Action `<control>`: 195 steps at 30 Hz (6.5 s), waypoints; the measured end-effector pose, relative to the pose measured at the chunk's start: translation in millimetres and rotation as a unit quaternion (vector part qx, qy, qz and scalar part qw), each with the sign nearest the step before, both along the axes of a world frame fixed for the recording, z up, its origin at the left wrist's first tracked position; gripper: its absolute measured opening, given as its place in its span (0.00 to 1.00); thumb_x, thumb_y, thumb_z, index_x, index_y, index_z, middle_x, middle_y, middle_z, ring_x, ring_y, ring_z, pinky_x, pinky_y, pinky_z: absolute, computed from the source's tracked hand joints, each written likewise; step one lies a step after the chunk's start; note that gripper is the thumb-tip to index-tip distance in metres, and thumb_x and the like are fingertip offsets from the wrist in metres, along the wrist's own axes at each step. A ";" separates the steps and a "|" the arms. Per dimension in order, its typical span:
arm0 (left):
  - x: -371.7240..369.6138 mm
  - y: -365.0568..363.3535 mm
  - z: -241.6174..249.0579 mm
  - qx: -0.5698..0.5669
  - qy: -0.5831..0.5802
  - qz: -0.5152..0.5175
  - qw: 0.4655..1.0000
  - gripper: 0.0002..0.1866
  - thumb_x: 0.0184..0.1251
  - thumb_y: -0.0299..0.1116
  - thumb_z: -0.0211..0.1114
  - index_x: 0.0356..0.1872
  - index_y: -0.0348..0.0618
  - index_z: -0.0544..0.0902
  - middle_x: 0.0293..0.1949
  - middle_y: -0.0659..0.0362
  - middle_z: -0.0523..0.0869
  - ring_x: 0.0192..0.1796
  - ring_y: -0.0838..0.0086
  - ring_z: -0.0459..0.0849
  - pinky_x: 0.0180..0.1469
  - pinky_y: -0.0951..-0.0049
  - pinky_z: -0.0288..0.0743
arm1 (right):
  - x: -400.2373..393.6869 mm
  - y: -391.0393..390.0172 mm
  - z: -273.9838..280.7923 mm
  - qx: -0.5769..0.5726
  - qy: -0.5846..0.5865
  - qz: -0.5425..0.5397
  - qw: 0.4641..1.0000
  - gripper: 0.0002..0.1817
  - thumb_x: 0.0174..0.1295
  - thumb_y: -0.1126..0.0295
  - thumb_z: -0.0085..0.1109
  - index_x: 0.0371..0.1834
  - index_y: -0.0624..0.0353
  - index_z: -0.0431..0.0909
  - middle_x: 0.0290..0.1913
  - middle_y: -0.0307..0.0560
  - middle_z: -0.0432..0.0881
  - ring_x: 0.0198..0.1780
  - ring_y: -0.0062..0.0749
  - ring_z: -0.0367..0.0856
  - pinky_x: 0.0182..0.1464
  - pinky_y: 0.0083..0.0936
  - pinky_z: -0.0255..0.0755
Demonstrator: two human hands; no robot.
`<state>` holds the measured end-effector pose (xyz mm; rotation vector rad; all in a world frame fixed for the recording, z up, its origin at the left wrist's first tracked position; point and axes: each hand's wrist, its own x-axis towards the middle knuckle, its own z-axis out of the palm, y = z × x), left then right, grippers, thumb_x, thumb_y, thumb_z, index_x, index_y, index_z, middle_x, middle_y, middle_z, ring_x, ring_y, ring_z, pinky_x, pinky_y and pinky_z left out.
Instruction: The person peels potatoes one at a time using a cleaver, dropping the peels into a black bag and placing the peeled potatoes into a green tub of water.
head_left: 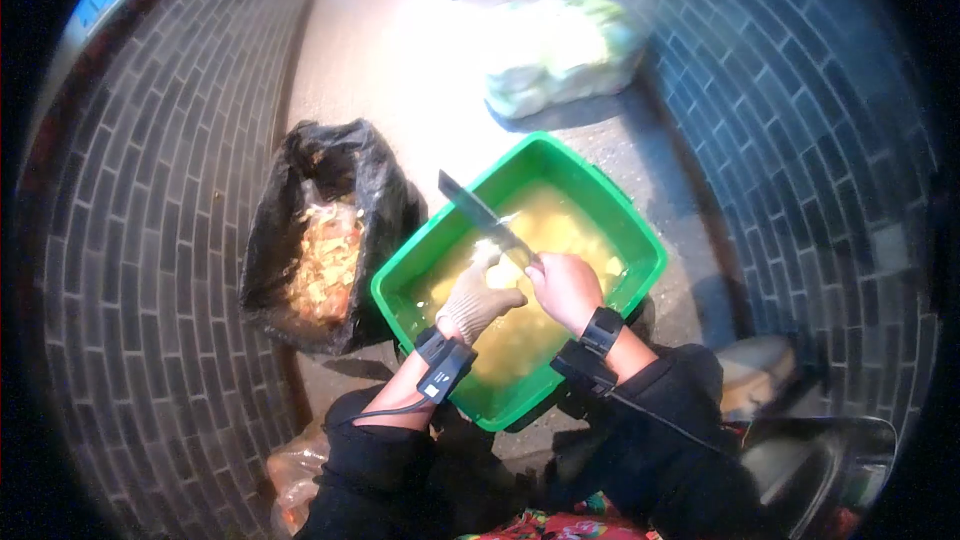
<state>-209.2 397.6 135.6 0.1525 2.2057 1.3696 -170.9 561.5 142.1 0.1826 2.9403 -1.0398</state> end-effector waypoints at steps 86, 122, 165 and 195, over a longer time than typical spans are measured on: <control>-2.9 -0.3 15.9 0.219 -0.095 0.274 0.932 0.25 0.55 0.27 0.73 0.53 0.35 0.73 0.37 0.54 0.84 0.33 0.70 0.86 0.30 0.74 0.84 | 8.5 -20.9 12.1 -0.002 0.119 0.032 0.992 0.07 0.64 0.64 0.60 0.41 0.52 0.82 0.29 0.51 0.84 0.30 0.50 0.83 0.34 0.44 0.76; -23.9 -11.8 23.7 0.300 -0.121 0.081 0.943 0.35 0.53 0.24 0.70 0.65 0.40 0.68 0.50 0.55 0.79 0.49 0.69 0.83 0.50 0.70 0.81 | -10.5 44.5 40.3 -0.212 0.082 0.029 0.973 0.13 0.61 0.65 0.65 0.43 0.63 0.85 0.34 0.53 0.88 0.32 0.37 0.89 0.36 0.27 0.78; -3.0 68.6 -10.2 0.213 0.006 -0.189 0.958 0.48 0.46 0.26 0.71 0.73 0.36 0.60 0.64 0.47 0.74 0.60 0.69 0.76 0.59 0.73 0.72 | -3.2 94.0 42.6 0.025 0.029 -0.089 0.995 0.11 0.60 0.64 0.63 0.35 0.61 0.83 0.32 0.60 0.84 0.37 0.57 0.83 0.39 0.44 0.76; -28.7 -19.9 31.2 0.278 -0.099 0.055 0.954 0.28 0.64 0.31 0.56 0.66 0.37 0.67 0.45 0.55 0.81 0.32 0.75 0.84 0.30 0.76 0.80 | -6.0 32.4 32.5 -0.131 0.054 0.092 0.986 0.11 0.62 0.63 0.62 0.37 0.59 0.83 0.28 0.58 0.82 0.31 0.55 0.82 0.33 0.41 0.74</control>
